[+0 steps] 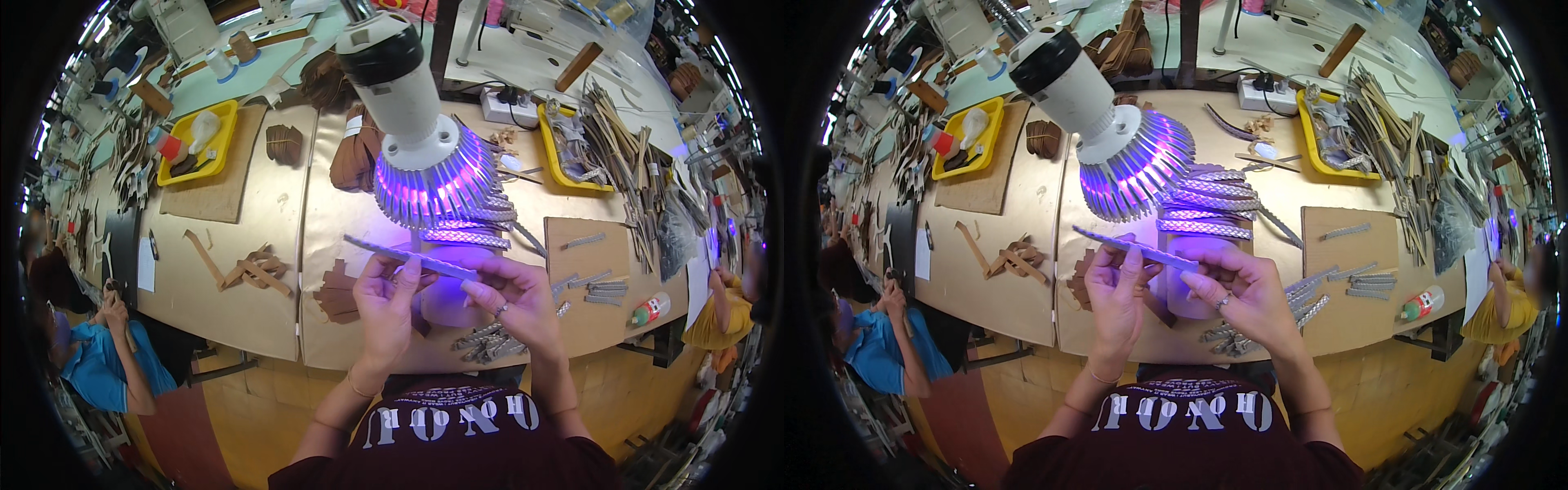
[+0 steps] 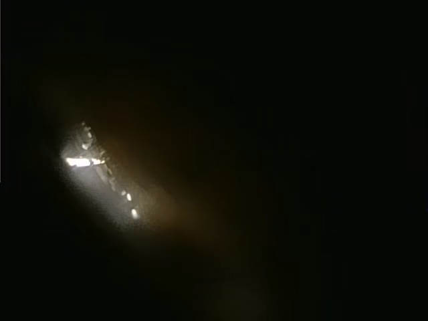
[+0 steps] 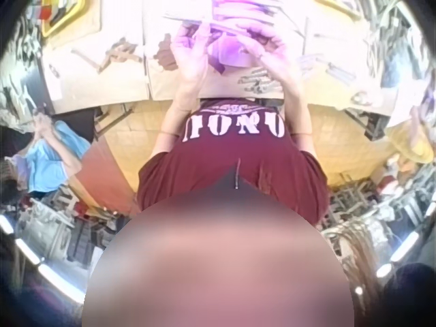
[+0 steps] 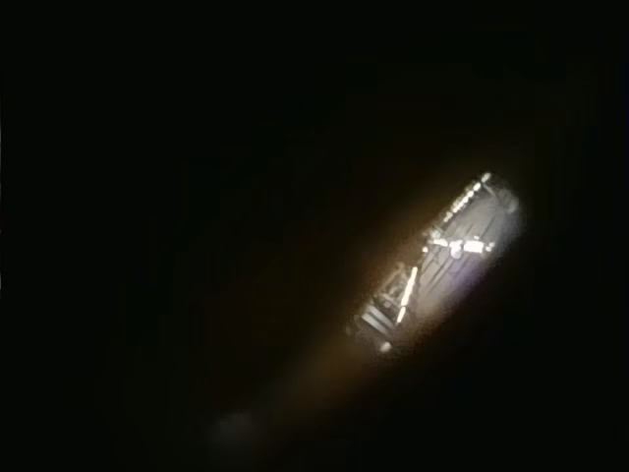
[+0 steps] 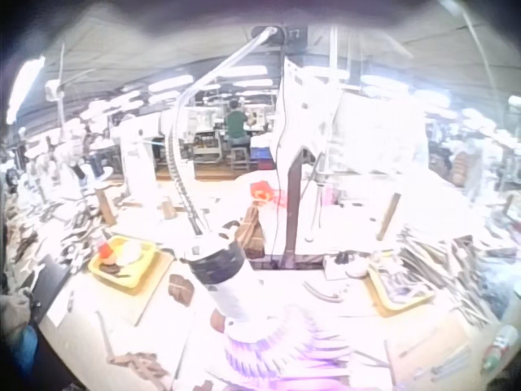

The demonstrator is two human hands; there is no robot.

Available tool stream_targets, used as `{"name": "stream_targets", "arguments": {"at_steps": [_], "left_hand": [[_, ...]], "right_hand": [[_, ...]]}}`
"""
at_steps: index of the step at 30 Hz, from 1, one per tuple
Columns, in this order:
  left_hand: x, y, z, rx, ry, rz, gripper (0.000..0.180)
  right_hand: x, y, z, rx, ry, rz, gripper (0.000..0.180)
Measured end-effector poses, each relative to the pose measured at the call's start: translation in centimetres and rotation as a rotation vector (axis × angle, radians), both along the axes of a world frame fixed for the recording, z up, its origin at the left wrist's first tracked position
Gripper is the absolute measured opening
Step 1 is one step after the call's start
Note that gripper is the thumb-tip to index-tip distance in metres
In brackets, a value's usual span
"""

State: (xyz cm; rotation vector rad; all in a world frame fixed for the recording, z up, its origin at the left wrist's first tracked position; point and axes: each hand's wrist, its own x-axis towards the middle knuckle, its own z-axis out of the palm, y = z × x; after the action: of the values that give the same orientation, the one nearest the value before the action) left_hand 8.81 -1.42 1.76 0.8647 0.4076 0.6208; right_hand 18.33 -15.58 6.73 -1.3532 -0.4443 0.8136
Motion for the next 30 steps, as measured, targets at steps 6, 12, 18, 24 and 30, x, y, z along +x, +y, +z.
{"name": "stream_targets", "arguments": {"at_steps": [6, 12, 18, 24, 30], "left_hand": [[-0.4, -0.8, 0.5, 0.088, 0.045, 0.111, 0.018], [-0.5, -1.5, 0.3, 0.046, 0.017, 0.073, 0.018], [0.1, -0.9, -0.8, -0.447, 0.013, -0.075, 0.021], [-0.7, 2.3, -1.0, -0.129, 0.091, -0.125, 0.031], [-0.8, 1.4, -1.3, -0.024, 0.141, -0.205, 0.032]], "right_hand": [[0.4, 0.2, -0.2, -0.199, 0.085, -0.023, 0.024], [-0.4, 0.7, -1.0, -0.099, 0.044, -0.111, 0.023], [-1.0, 0.7, -2.0, -0.218, -0.499, -0.217, 0.012], [1.9, -2.7, -2.2, -0.151, -1.488, -0.152, 0.031], [3.0, -4.0, 0.0, -0.445, -1.486, -0.031, 0.058]]}}
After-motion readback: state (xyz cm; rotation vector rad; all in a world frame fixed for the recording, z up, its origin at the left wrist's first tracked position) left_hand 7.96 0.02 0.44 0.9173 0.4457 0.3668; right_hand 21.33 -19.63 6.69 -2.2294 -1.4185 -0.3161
